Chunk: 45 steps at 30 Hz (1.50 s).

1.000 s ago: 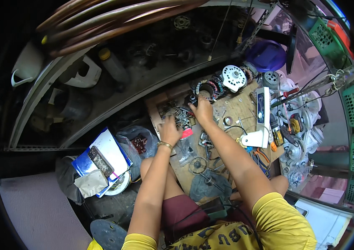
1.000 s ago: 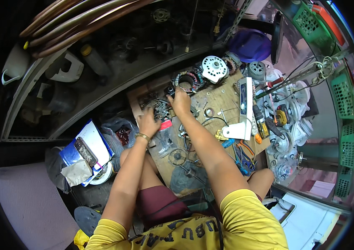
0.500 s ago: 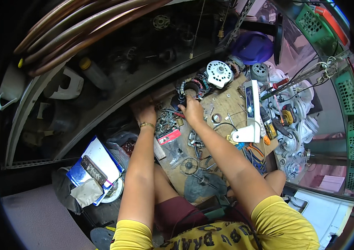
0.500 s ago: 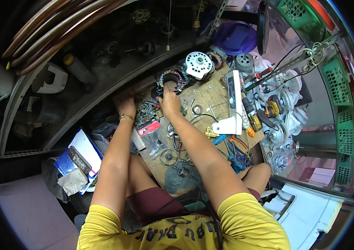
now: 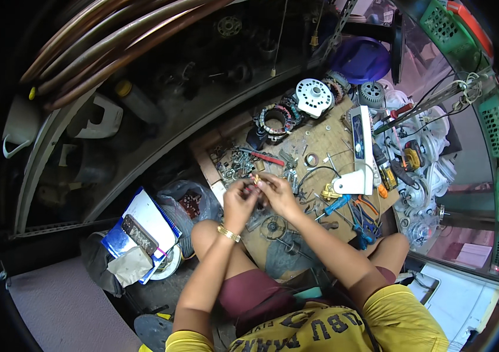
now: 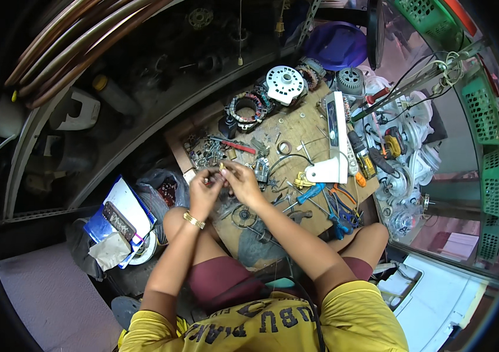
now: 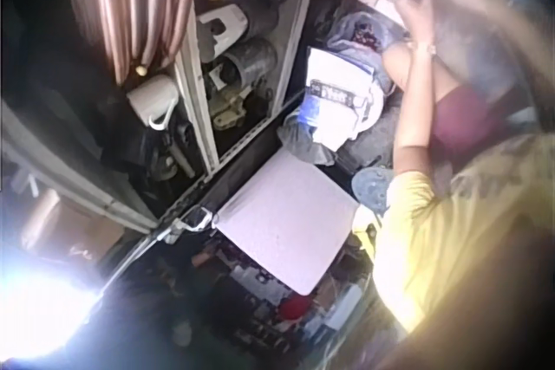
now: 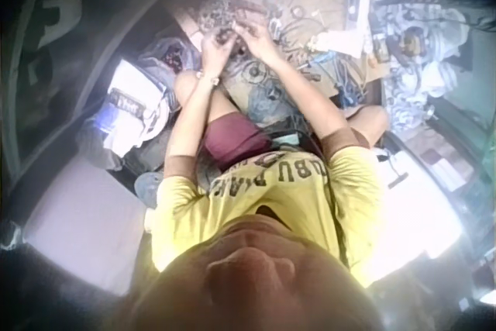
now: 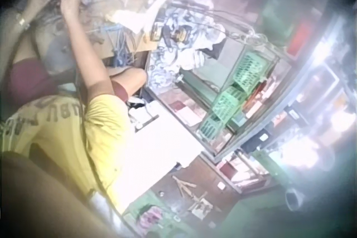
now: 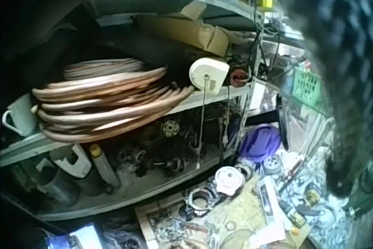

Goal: The person disassembles and cleans metal mechanical components of an appliance at a workshop bench using a screwdriver and a cloth, then examines the internal rotor and shaft assemblies.

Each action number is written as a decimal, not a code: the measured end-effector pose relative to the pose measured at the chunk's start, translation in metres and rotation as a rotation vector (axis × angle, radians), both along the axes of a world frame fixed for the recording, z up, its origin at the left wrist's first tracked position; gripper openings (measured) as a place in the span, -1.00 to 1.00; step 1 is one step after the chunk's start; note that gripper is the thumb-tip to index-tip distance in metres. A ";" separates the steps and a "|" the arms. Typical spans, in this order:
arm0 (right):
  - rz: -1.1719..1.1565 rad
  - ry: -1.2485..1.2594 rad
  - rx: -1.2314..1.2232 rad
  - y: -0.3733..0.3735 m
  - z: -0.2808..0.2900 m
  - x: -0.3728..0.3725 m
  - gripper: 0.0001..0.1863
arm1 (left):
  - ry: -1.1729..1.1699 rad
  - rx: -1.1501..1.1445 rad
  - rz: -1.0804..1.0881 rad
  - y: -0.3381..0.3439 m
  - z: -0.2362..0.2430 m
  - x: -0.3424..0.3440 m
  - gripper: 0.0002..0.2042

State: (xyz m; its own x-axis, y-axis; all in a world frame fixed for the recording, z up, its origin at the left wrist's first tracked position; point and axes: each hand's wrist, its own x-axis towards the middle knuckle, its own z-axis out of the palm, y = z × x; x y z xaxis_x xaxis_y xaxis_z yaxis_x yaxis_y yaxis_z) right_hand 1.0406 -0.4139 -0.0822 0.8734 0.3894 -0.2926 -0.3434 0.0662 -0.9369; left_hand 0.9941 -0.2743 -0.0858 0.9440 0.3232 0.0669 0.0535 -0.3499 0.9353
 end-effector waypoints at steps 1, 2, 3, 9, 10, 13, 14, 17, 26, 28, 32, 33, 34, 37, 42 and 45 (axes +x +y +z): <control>-0.026 -0.001 0.024 -0.009 -0.006 -0.012 -0.66 | -0.009 0.059 -0.001 -0.010 0.007 -0.010 -0.80; -0.048 0.007 0.046 -0.014 -0.005 -0.022 -0.66 | -0.018 0.027 -0.003 -0.017 0.006 -0.021 -0.79; -0.047 0.015 0.047 -0.018 -0.004 -0.028 -0.66 | 0.039 -0.042 0.034 -0.025 0.005 -0.031 -0.80; -0.276 0.090 0.005 -0.087 0.008 -0.058 -0.66 | 0.041 -0.198 0.013 -0.050 0.015 -0.057 -0.64; -0.297 0.053 -0.010 -0.100 0.010 -0.058 -0.66 | 0.052 -0.218 0.090 -0.043 0.003 -0.065 -0.61; -0.346 0.131 -0.046 -0.146 0.017 -0.073 -0.68 | 0.193 0.078 0.060 -0.028 -0.010 -0.088 -0.70; -0.368 0.128 -0.029 -0.157 0.017 -0.082 -0.69 | 0.193 0.079 0.055 -0.031 -0.012 -0.096 -0.70; -0.332 0.247 0.076 -0.194 0.013 -0.110 -0.66 | 0.323 0.307 -0.257 -0.060 -0.012 -0.112 -0.64; -0.222 0.353 0.390 -0.210 0.043 -0.167 -0.66 | -0.031 1.172 -0.929 -0.155 -0.054 -0.151 -0.80; -0.216 0.337 0.414 -0.219 0.051 -0.172 -0.66 | -0.069 1.197 -0.953 -0.159 -0.056 -0.146 -0.80; -0.227 0.341 0.485 -0.230 0.075 -0.185 -0.66 | -0.064 1.080 -1.019 -0.156 -0.044 -0.143 -0.82; -0.227 0.335 0.487 -0.233 0.081 -0.187 -0.66 | -0.069 1.085 -1.017 -0.152 -0.039 -0.143 -0.82; -0.245 0.331 0.515 -0.234 0.088 -0.189 -0.67 | -0.035 0.896 -0.946 -0.146 -0.033 -0.143 -0.76; -0.267 0.288 0.554 -0.244 0.093 -0.197 -0.69 | 0.072 0.596 -0.766 -0.139 -0.006 -0.149 -0.61; -0.351 0.201 0.379 -0.233 0.090 -0.209 -0.75 | 0.118 -0.989 -0.027 -0.147 0.042 -0.167 -0.55; -0.352 0.143 0.258 -0.214 0.101 -0.215 -0.76 | -0.048 -1.135 -0.047 -0.158 0.067 -0.179 -0.56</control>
